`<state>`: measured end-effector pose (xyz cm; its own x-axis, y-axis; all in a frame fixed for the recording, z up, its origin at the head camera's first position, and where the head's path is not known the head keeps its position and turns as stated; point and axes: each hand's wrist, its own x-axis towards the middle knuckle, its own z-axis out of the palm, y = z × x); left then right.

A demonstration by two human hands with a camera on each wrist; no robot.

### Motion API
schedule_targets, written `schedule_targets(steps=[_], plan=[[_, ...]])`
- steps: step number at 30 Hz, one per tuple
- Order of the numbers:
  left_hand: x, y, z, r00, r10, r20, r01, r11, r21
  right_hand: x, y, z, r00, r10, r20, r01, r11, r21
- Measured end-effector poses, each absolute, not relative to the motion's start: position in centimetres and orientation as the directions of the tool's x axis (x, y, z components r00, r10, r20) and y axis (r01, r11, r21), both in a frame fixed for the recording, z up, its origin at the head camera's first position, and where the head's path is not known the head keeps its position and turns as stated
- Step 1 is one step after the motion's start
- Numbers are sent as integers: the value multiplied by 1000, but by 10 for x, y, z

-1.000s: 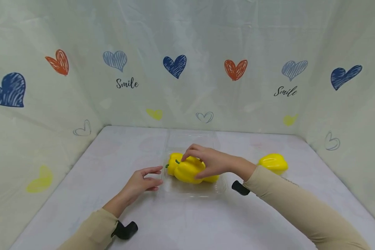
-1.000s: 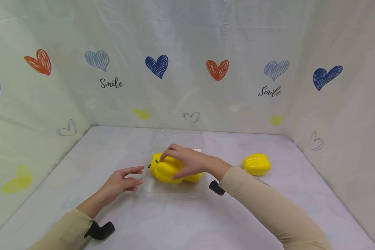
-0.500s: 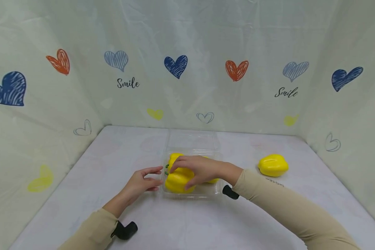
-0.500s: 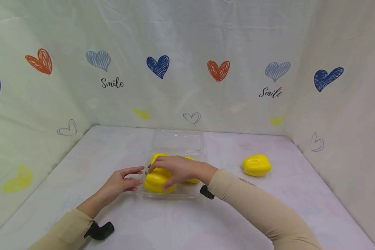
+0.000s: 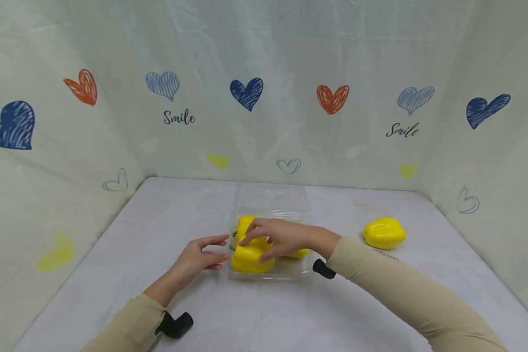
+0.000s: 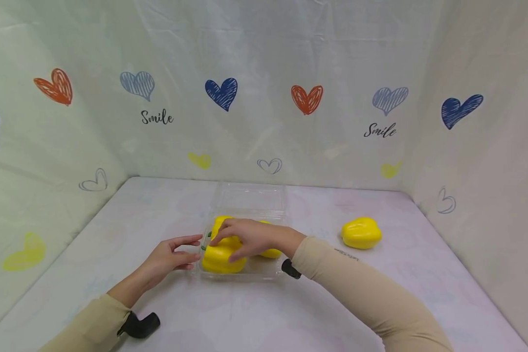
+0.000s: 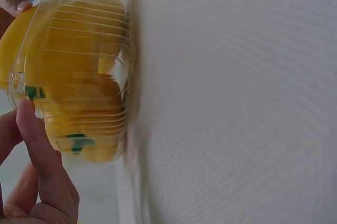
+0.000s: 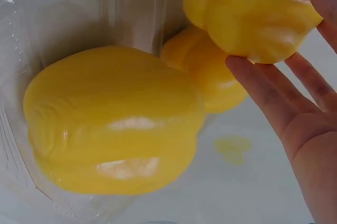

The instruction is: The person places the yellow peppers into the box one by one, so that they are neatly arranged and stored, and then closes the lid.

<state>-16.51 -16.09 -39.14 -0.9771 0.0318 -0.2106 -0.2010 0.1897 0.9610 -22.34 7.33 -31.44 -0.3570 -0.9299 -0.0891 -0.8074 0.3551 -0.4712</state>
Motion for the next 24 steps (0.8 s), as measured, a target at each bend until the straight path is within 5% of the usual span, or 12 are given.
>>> schedule_targets(steps=[10, 18, 24], plan=[[-165, -161, -390, -976, 24, -216, -206, 210, 956, -215, 60, -320, -406, -899, -165, -853, 438, -283], [-165, -161, -391, -975, 19, -220, -212, 210, 955, -217, 67, -320, -392, -902, -180, -848, 430, -310], [-166, -160, -391, -975, 20, -222, -213, 210, 954, -216, 79, -314, -417, -908, -48, -846, 407, -343]])
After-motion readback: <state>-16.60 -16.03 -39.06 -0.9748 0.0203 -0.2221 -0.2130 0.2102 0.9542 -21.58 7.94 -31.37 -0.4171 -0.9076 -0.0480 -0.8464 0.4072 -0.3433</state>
